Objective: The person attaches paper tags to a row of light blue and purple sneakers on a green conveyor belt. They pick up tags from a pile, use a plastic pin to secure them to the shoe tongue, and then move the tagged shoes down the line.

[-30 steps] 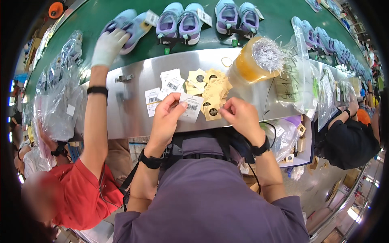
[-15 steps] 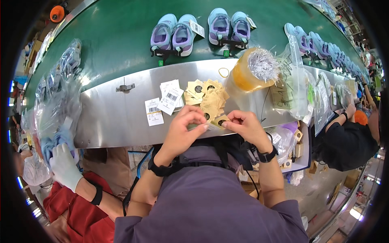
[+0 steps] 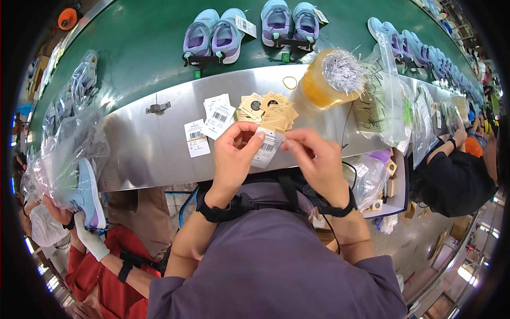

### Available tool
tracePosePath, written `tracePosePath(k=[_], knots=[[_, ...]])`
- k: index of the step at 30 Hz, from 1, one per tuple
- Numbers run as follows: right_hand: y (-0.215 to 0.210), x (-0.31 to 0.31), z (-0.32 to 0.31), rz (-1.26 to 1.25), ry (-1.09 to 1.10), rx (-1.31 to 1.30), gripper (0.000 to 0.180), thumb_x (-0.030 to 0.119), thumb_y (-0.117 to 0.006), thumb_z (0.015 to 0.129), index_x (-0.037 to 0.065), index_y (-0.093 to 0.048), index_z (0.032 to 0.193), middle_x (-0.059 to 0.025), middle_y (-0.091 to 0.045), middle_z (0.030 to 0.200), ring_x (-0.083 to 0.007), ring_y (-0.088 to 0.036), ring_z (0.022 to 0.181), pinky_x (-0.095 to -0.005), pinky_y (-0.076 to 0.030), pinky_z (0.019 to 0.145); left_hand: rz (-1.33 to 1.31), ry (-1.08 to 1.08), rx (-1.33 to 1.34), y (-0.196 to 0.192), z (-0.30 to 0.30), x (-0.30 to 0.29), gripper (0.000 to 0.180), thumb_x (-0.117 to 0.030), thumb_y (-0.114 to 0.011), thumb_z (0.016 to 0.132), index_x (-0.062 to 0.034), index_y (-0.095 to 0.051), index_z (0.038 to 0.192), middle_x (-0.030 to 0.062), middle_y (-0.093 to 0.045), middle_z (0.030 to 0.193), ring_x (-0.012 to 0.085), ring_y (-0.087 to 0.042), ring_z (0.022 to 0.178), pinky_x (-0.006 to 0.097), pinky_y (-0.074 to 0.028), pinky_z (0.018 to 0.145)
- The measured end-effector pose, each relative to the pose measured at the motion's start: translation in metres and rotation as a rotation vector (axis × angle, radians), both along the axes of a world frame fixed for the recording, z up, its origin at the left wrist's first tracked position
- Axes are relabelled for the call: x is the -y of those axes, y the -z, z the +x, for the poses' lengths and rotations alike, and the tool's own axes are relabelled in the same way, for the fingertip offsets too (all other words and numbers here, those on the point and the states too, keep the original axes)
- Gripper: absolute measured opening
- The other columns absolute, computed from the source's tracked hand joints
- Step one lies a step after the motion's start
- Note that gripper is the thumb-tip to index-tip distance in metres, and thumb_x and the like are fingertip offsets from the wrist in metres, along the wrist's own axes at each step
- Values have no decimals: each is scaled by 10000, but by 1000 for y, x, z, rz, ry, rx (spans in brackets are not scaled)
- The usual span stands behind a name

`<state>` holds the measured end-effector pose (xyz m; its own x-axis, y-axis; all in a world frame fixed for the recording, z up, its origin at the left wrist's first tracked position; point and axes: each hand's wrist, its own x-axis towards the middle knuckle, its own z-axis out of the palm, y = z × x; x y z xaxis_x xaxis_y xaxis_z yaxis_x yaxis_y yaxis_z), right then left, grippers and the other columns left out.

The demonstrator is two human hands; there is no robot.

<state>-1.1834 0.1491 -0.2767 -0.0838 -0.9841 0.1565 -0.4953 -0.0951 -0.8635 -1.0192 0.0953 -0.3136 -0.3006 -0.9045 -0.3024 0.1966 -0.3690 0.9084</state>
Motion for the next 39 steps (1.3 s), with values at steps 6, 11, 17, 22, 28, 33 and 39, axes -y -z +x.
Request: tracePosePath(k=[6, 11, 17, 22, 28, 33, 39], knots=[[-4, 3, 7, -121, 73, -171, 124, 35, -679, 807, 46, -647, 926, -55, -647, 672, -165, -577, 500, -281, -449, 479, -77, -2, 13, -8, -1, -5, 93, -57, -665, 870, -6, -616, 930, -7, -636, 785, 34, -564, 703, 192, -449, 623], [-7, 2, 8, -39, 107, -83, 182, 41, -686, 787, 54, -611, 951, -35, -649, 646, -130, -555, 473, -263, -434, 455, -133, 16, 54, -10, -3, -7, 97, -70, -674, 871, -13, -614, 921, -17, -637, 776, 25, -562, 690, 187, -441, 611], [-5, -4, 6, -43, 108, -75, 223, 38, -682, 777, 52, -575, 972, -24, -648, 646, -121, -540, 456, -255, -422, 444, -105, 56, 67, -12, -3, -8, 80, -22, -656, 870, -18, -591, 917, -9, -625, 833, 28, -562, 747, 179, -445, 658], [-5, -3, 4, 43, 94, 35, 225, 40, -682, 776, 55, -568, 970, -25, -655, 661, -112, -536, 455, -251, -420, 442, -126, 82, 67, -11, -4, -9, 83, -39, -668, 865, -15, -598, 902, -13, -626, 812, 33, -565, 730, 188, -451, 647], [-12, -8, -2, 61, 34, -68, 202, 49, -626, 837, 54, -610, 1038, -90, -683, 736, -206, -646, 562, -295, -486, 520, -459, 120, 155, -23, -6, -11, 85, -6, -694, 812, 10, -613, 830, 54, -617, 794, 137, -616, 714, 255, -495, 648], [-30, -13, -28, 431, -194, 639, 203, 56, -556, 925, 10, -612, 1115, -42, -659, 954, -65, -567, 764, -233, -459, 674, -1643, 303, 542, -61, -3, 1, 115, -39, -659, 697, -1, -617, 798, 84, -571, 776, 233, -590, 702, 317, -507, 643], [-69, -22, -47, -56, -206, 0, 116, 21, -627, 852, 42, -635, 966, -62, -603, 862, -195, -597, 721, -286, -480, 671, -2008, 587, 694, -126, -27, 0, 206, -77, -652, 615, 18, -608, 792, 81, -544, 759, 196, -559, 673, 284, -472, 571]])
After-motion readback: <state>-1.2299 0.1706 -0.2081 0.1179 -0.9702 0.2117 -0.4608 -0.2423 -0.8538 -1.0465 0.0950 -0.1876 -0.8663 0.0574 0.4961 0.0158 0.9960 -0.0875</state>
